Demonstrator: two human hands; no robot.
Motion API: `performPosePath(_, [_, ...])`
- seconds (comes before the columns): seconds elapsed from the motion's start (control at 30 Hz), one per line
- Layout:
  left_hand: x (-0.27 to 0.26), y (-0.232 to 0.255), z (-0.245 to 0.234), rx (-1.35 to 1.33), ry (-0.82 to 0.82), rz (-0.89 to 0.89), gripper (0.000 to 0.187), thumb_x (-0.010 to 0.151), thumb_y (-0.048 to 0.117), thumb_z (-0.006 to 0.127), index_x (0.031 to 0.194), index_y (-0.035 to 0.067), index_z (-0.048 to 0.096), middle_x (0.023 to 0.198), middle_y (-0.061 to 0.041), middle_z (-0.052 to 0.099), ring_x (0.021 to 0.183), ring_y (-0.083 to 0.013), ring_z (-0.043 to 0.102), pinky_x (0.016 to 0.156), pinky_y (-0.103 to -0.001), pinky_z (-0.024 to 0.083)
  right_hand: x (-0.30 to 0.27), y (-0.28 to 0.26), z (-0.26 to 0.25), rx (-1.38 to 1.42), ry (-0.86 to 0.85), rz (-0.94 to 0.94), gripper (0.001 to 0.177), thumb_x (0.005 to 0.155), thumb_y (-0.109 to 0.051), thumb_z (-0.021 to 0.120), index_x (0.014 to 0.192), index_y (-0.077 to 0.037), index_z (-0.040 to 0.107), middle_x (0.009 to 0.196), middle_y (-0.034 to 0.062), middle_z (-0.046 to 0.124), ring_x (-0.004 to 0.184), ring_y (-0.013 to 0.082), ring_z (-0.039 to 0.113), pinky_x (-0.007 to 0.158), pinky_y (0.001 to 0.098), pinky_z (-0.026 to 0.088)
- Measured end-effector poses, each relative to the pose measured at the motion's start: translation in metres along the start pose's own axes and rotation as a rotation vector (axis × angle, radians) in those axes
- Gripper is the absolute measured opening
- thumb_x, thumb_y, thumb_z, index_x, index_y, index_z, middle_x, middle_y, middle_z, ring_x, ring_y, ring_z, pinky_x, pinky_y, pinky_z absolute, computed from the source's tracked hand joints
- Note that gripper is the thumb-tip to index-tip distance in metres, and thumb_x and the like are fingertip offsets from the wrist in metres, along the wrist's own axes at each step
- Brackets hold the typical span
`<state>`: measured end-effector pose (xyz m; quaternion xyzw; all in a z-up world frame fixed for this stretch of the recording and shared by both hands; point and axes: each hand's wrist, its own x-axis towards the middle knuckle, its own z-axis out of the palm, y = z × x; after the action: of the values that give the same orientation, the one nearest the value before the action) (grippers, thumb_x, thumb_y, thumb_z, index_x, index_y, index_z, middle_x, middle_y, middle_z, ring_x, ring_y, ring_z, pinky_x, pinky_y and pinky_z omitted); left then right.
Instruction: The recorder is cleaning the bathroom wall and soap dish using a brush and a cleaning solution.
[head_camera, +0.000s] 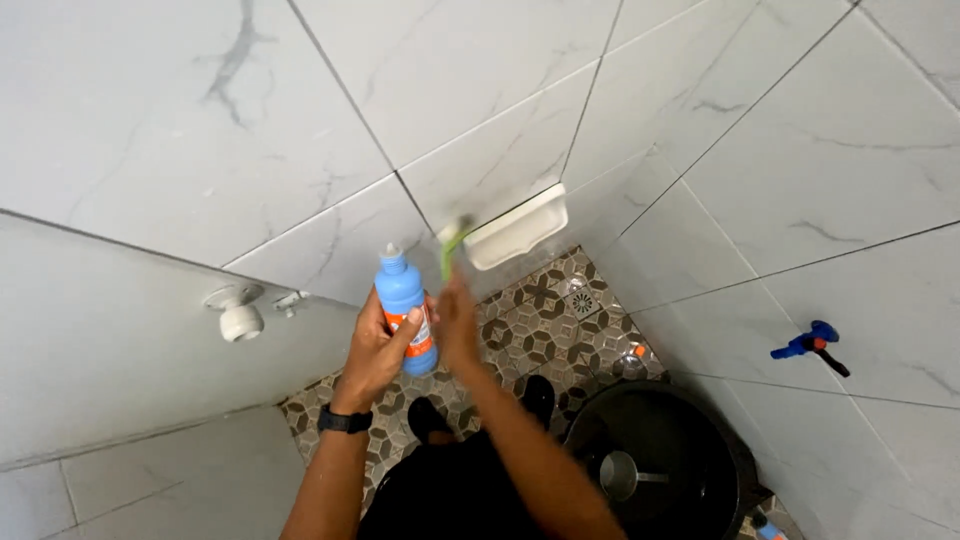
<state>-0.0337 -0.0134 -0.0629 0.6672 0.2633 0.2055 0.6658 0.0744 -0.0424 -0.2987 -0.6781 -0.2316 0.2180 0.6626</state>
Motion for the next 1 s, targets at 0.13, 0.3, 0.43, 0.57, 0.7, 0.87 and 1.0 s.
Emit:
performPosePath(0.13, [0.008, -0.006, 0.001, -0.03, 0.016, 0.016, 0.038, 0.099, 0.025, 0.063, 0.128, 0.006, 0.049, 0.108, -0.008, 0.067, 0.095, -0.0173, 0.069, 0.084, -0.037, 0.059, 0.015, -0.05, -0.024, 0.079, 0.039, -0.015, 0.053, 0.109, -0.024, 0.038, 0.159, -0.009, 0.033, 0.15, 0.0251, 0.047, 0.124, 0.0361, 0.06, 0.101, 0.0474, 0.05])
performPosePath(0.3, [0.012, -0.016, -0.001, 0.181, 0.167, -0.007, 0.04, 0.096, 0.027, 0.065, 0.127, 0.005, 0.052, 0.103, -0.007, 0.071, 0.093, -0.0169, 0.072, 0.081, -0.037, 0.062, 0.144, -0.02, -0.108, 0.264, 0.352, 0.312, 0.05, 0.123, -0.036, 0.032, 0.15, 0.003, 0.051, 0.099, 0.0079, 0.069, 0.074, 0.0123, 0.069, 0.062, 0.0214, 0.059])
performPosePath(0.43, [0.019, -0.012, -0.001, 0.109, 0.213, 0.092, 0.039, 0.099, 0.027, 0.066, 0.126, 0.003, 0.05, 0.105, -0.008, 0.068, 0.095, -0.0183, 0.07, 0.084, -0.037, 0.06, 0.083, -0.127, -0.08, 0.181, 0.311, 0.267, 0.057, 0.105, -0.032, 0.03, 0.16, -0.02, 0.029, 0.081, 0.0076, 0.06, 0.052, 0.014, 0.045, 0.037, 0.0244, 0.039])
performPosePath(0.57, [0.021, -0.012, -0.006, 0.071, 0.273, 0.084, 0.041, 0.097, 0.027, 0.068, 0.127, 0.004, 0.05, 0.106, -0.009, 0.068, 0.095, -0.0186, 0.07, 0.084, -0.037, 0.059, -0.003, -0.08, -0.01, -0.327, 0.276, -0.337, 0.043, 0.121, -0.023, 0.028, 0.162, -0.015, 0.023, 0.115, 0.0176, 0.064, 0.091, 0.0231, 0.062, 0.081, 0.0349, 0.056])
performPosePath(0.7, [0.021, -0.02, -0.014, 0.102, 0.295, 0.095, 0.039, 0.098, 0.027, 0.067, 0.125, 0.003, 0.05, 0.104, -0.009, 0.069, 0.094, -0.0179, 0.072, 0.083, -0.037, 0.061, -0.016, -0.08, -0.006, -0.143, -0.014, 0.042, 0.056, 0.108, -0.021, 0.036, 0.162, -0.012, 0.03, 0.077, 0.007, 0.06, 0.06, 0.0137, 0.054, 0.056, 0.0323, 0.053])
performPosePath(0.87, [0.009, -0.006, -0.011, 0.043, 0.312, 0.092, 0.039, 0.097, 0.026, 0.068, 0.124, 0.003, 0.051, 0.106, -0.009, 0.069, 0.094, -0.0182, 0.071, 0.083, -0.037, 0.06, 0.082, -0.129, -0.082, -0.059, 0.225, 0.194, 0.054, 0.11, -0.024, 0.033, 0.162, -0.019, 0.024, 0.072, -0.0019, 0.05, 0.05, 0.0075, 0.045, 0.041, 0.024, 0.043])
performPosePath(1.0, [0.004, -0.004, -0.015, 0.021, 0.299, 0.1, 0.039, 0.097, 0.027, 0.069, 0.124, 0.004, 0.052, 0.105, -0.009, 0.069, 0.094, -0.0178, 0.072, 0.083, -0.037, 0.061, 0.102, -0.173, -0.099, 0.068, 0.325, 0.325, 0.053, 0.111, -0.022, 0.027, 0.163, -0.023, 0.019, 0.073, 0.0045, 0.053, 0.047, 0.0104, 0.041, 0.036, 0.0248, 0.039])
